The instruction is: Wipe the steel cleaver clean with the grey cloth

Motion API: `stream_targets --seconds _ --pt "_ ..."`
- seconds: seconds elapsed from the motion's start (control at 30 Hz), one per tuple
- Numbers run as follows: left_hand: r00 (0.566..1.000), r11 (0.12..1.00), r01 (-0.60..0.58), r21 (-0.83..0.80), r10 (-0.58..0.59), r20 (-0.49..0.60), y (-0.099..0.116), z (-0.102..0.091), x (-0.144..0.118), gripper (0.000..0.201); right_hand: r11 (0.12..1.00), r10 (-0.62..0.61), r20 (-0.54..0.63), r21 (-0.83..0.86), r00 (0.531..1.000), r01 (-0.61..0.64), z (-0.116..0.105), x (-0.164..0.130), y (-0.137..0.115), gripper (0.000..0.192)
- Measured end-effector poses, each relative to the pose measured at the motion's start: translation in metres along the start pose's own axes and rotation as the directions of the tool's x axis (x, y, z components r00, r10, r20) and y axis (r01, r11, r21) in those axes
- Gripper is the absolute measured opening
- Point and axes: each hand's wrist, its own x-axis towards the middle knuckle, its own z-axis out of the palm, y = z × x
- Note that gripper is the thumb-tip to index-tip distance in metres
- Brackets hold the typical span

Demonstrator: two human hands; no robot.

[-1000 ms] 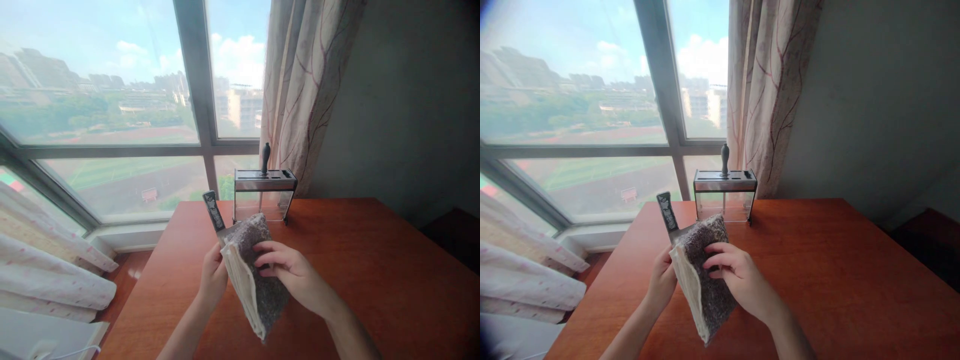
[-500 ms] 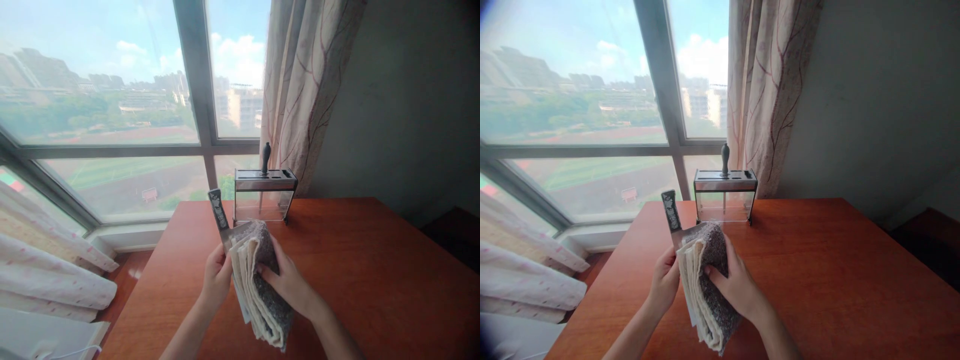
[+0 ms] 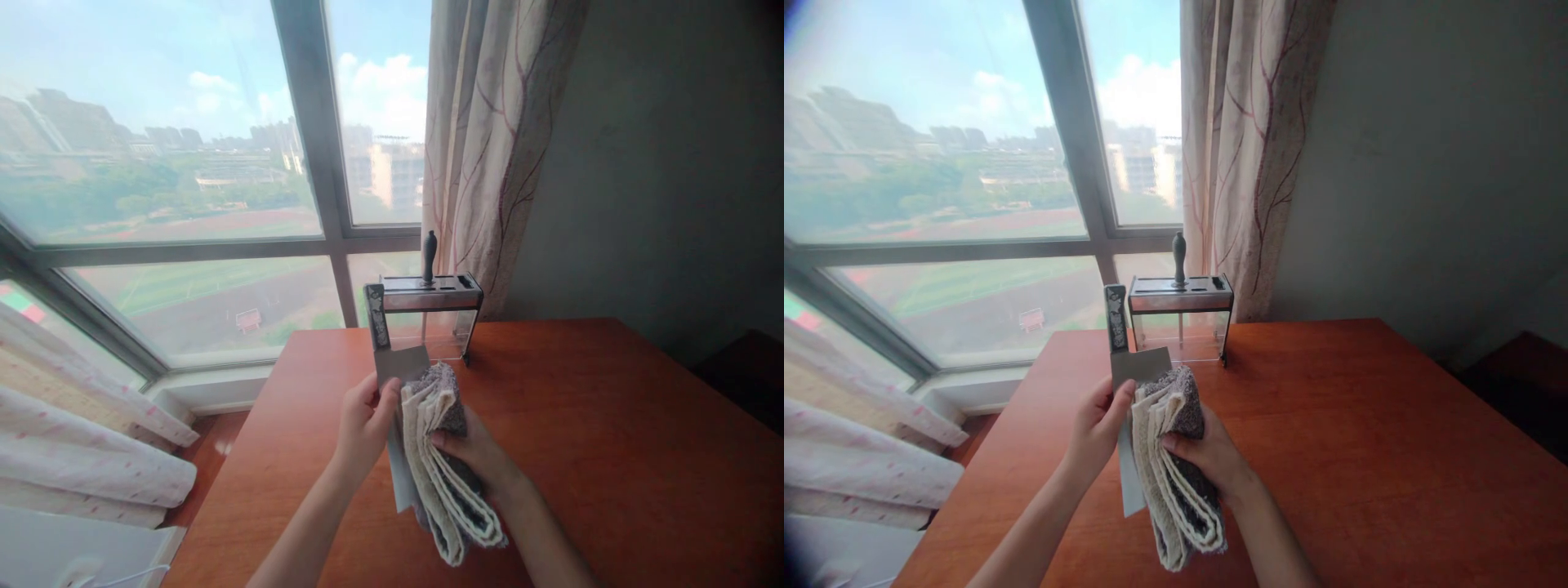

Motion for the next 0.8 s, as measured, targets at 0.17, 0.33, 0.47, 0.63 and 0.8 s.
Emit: stream_targets --seconds 0.17,0.33,0.47,0.63,0.8 --pt "1.0 1.0 0.013 0.003 -0.013 0.003 -0.004 -0.001 0.006 0.03 1.0 0.019 0.021 -0.02 1.0 -0.019 -0.013 -0.002 0.006 0.063" --pt "0.996 0.999 0.042 -0.003 -0.042 0.079 -0.01 0.0 -0.002 0.033 0.998 0.0 0.018 -0.066 1.0 0.001 -0.023 0.003 0.003 0.054" --pt "0.973 0.999 0.039 0.016 -0.042 0.228 -0.014 0.003 -0.01 0.037 0.995 -0.055 -0.065 -0.088 0.996 0.049 -0.027 0.013 -0.002 0.047" --pt "0.976 0.999 0.02 0.029 -0.026 0.217 -0.019 0.006 -0.012 0.035 0.997 -0.079 -0.106 -0.018 0.991 0.078 -0.023 0.017 -0.001 0.038" --pt "0.995 0.999 0.029 -0.017 -0.027 0.098 -0.021 0.005 -0.012 0.032 0.999 -0.035 -0.082 -0.01 0.996 0.035 -0.015 0.008 0.005 0.045"
